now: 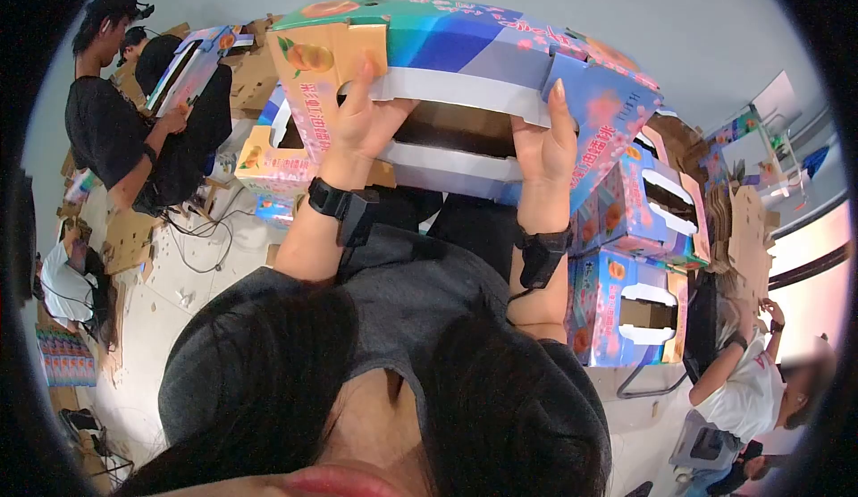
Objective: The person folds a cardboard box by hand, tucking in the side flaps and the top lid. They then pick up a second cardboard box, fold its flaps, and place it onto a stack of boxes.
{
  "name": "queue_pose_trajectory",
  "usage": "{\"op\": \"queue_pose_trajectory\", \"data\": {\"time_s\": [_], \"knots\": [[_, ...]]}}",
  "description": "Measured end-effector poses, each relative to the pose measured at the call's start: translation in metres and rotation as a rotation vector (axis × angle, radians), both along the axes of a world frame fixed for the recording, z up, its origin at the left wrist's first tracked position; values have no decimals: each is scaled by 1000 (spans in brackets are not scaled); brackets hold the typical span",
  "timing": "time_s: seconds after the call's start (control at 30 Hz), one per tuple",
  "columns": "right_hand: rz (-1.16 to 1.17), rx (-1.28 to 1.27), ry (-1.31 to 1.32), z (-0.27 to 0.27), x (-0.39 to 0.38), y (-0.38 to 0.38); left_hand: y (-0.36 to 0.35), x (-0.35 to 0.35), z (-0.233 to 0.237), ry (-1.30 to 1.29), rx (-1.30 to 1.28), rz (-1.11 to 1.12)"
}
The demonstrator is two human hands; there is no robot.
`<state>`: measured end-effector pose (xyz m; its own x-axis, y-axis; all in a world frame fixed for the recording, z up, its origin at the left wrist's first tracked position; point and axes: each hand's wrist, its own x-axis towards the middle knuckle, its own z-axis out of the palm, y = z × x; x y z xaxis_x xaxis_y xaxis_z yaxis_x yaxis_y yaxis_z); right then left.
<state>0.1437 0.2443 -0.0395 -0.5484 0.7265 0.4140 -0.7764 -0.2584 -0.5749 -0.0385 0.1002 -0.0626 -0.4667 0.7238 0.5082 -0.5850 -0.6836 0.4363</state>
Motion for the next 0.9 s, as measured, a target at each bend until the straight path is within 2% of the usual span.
{"op": "queue_pose_trajectory", "data": {"time_s": [0.17, 0.37, 0.47, 0.57, 0.67, 0.87, 0.9], "knots": [[-93, -51, 8, -5, 1, -5, 2, -4, -14, 54, -58, 76], [-137, -32, -25, -15, 4, -7, -5, -1, -20, 54, 30, -7], [-137, -21, -32, -10, 4, -9, -1, -5, -24, 40, -42, 75], [-228, -58, -35, -1, -3, -13, -7, 14, 10, -184, -126, 47], [-268, -64, -34, 1, -6, -14, -28, 34, 36, -338, -205, -190], [-279, -51, -27, 0, -5, -11, -101, 53, 47, 5, -468, -451], [-268, -50, -24, -1, -4, -11, -109, 47, 49, 270, -459, -425]]}}
